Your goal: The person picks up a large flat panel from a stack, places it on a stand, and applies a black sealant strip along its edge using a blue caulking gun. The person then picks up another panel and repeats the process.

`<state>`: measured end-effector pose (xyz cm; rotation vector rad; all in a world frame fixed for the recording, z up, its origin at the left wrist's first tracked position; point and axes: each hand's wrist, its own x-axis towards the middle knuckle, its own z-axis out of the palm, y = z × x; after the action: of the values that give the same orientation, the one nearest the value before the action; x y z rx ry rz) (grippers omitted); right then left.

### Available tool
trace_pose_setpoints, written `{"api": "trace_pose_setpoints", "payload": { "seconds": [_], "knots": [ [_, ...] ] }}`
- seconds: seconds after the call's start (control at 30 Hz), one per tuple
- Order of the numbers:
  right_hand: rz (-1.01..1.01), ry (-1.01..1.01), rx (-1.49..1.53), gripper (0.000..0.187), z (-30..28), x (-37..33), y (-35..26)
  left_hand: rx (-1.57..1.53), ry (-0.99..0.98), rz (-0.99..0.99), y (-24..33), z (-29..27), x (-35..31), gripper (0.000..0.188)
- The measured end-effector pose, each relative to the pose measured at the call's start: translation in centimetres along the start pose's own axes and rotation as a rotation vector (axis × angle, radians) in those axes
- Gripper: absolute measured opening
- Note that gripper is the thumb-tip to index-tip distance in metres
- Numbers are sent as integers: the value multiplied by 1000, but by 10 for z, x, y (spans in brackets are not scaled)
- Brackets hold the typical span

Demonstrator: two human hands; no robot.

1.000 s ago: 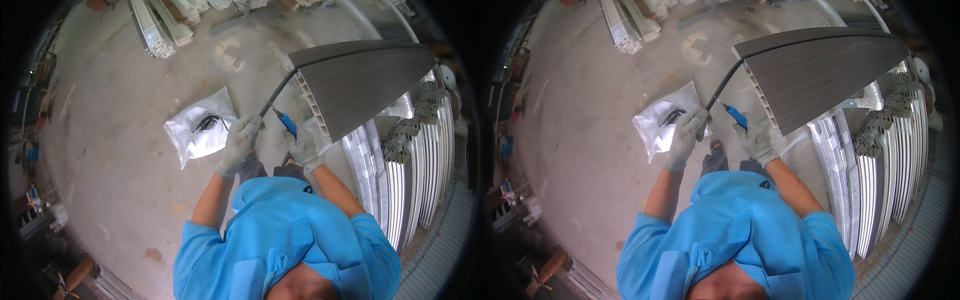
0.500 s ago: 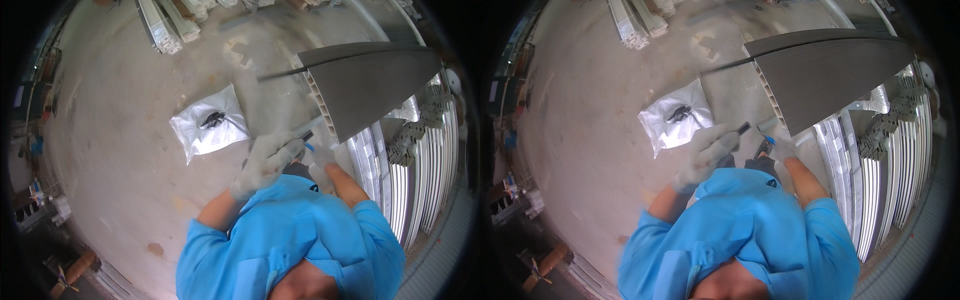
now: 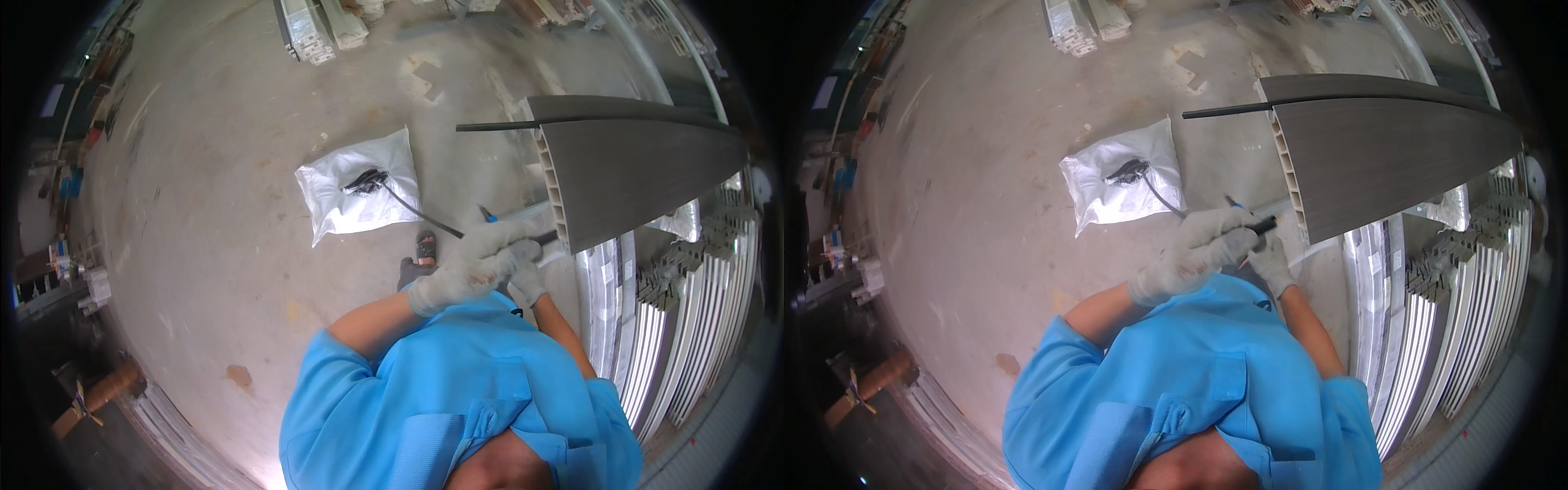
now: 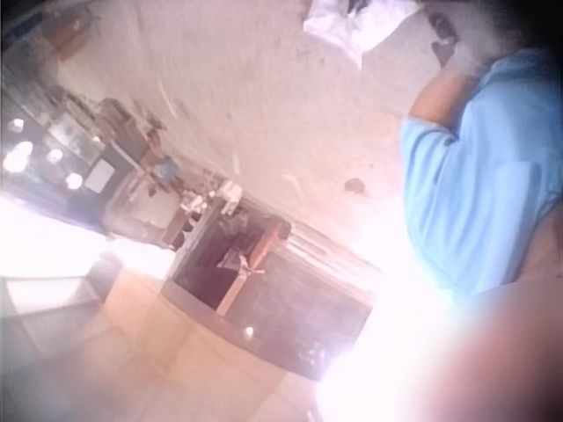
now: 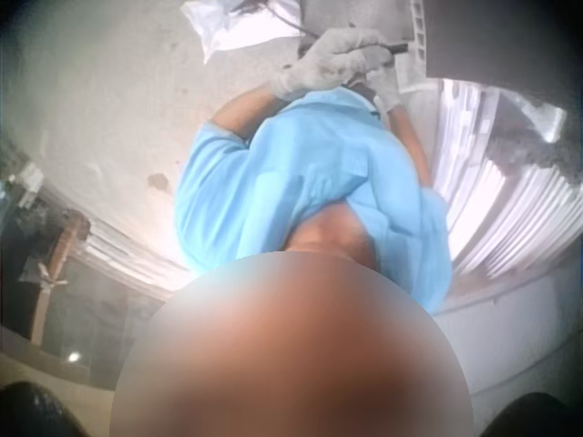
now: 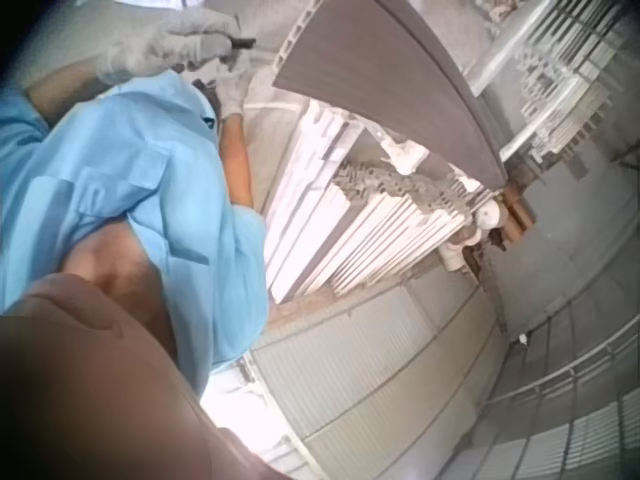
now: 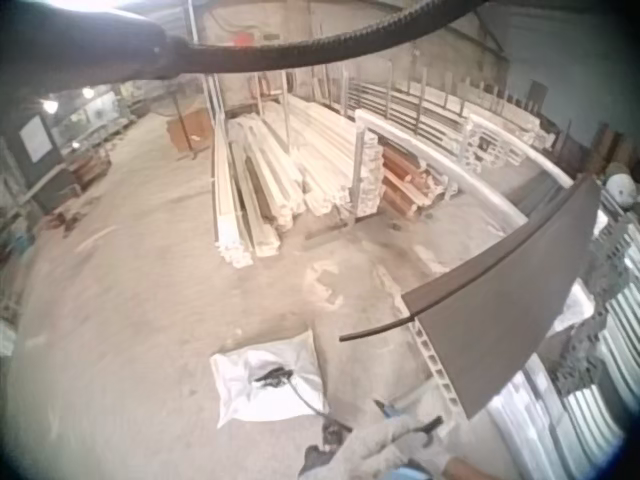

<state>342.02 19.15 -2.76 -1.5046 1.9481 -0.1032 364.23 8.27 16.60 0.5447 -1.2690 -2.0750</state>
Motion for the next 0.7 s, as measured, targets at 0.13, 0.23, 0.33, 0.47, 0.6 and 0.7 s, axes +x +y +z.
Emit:
{"api": "trace_pose_setpoints", "payload": {
  "seconds": [0.13,0.23,0.33,0.47,0.6,0.7],
  "knots": [
    [-175,-47,569,36,-25,-3,-64,-56,-113,-16,7,9,-2,29],
    [-282,-131,1078,31,-56,-9,-112,140,-230,12,11,15,-1,27],
    [-382,-150,1455,25,-87,-24,-147,460,-223,474,18,7,1,36],
    [-246,-195,1382,23,-133,-47,-163,548,241,662,4,-26,-4,60],
    [-473,26,1436,24,-195,-94,-153,863,87,320,-75,-75,0,68],
    [-688,248,1485,24,-267,-139,-144,899,-11,-146,-161,-125,-4,47]
  ]
}}
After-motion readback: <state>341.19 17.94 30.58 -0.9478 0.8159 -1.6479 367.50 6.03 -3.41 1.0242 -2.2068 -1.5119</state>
